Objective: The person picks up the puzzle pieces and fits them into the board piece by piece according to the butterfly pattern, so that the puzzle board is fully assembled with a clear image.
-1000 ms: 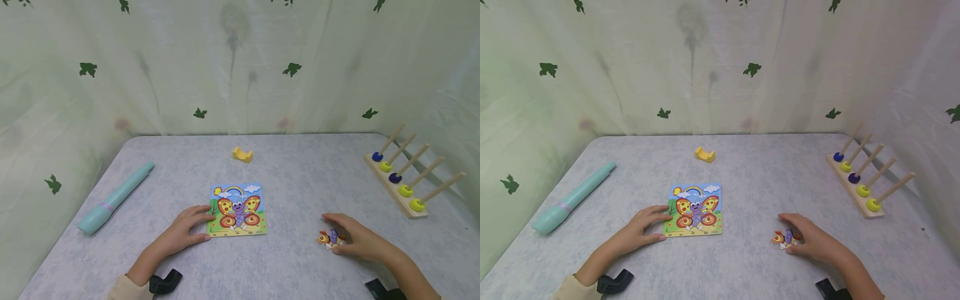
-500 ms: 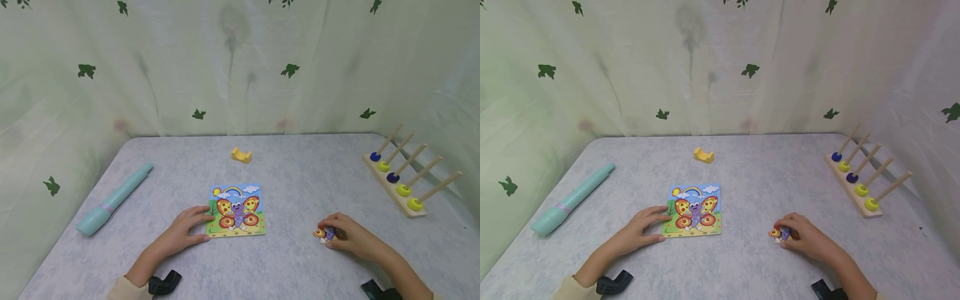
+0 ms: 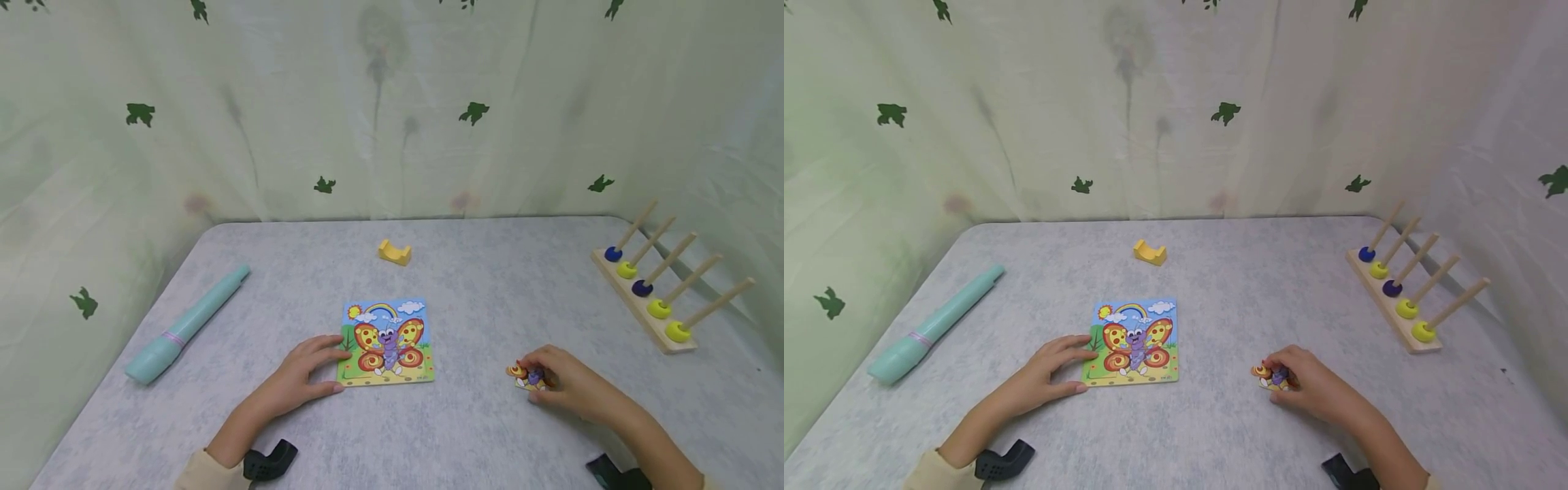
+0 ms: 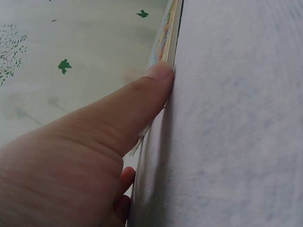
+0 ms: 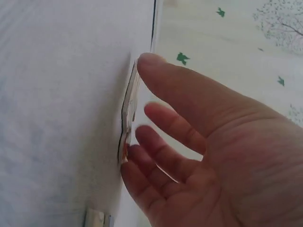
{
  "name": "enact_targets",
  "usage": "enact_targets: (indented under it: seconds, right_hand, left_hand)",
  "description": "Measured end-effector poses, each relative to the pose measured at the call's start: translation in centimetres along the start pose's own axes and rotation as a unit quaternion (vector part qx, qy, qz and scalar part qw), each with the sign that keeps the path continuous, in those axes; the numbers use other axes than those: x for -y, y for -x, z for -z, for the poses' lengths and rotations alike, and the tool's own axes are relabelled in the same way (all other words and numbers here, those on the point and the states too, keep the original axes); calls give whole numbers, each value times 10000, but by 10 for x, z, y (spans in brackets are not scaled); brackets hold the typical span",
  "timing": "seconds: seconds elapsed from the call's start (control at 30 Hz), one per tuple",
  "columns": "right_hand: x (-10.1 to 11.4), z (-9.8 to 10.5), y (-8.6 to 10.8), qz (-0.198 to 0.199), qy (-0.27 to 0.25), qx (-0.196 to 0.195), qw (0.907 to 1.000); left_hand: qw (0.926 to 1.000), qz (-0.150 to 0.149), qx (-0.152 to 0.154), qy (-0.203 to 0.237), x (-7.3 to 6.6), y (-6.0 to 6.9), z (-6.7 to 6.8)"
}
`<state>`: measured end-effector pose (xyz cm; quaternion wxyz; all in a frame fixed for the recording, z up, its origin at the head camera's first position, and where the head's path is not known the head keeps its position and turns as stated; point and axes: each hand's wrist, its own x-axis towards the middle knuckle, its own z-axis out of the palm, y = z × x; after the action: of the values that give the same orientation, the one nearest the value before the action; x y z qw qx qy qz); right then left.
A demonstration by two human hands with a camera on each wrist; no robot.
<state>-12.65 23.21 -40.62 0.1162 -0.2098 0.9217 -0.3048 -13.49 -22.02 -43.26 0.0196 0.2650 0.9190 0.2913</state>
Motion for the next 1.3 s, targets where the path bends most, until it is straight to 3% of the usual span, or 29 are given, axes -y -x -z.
enact_targets:
  seconds: [0.13,0.33,0.67,0.83,1.0,1.13,1.3]
  right_hand:
    - [-2,-2,0,-151,135,-91,9998]
    - [-7,-4,-2,6,145,-142,9998]
    - [5,-12,-9,80,366,-254,9990]
    - [20,-11,-19,27,-15,-134,9999]
    - [52,-9,-35,744,-442,-300,9958]
    - [80,-16,-53,1609,-761,-471,9829]
    - [110,-35,-76,2093,-649,-538,9742]
  left_hand:
    - [10000,15,25,-4,0,-1,1]
    - [10000,58,13,21,-1,1,2]
    - [9999,143,43,25,1,1,1]
    - [10000,77,18,35,0,1,2]
    - [10000,63,32,32,0,0,2]
    - [10000,67,48,31,-1,1,2]
    - [10000,41,34,-7,-1,0,1]
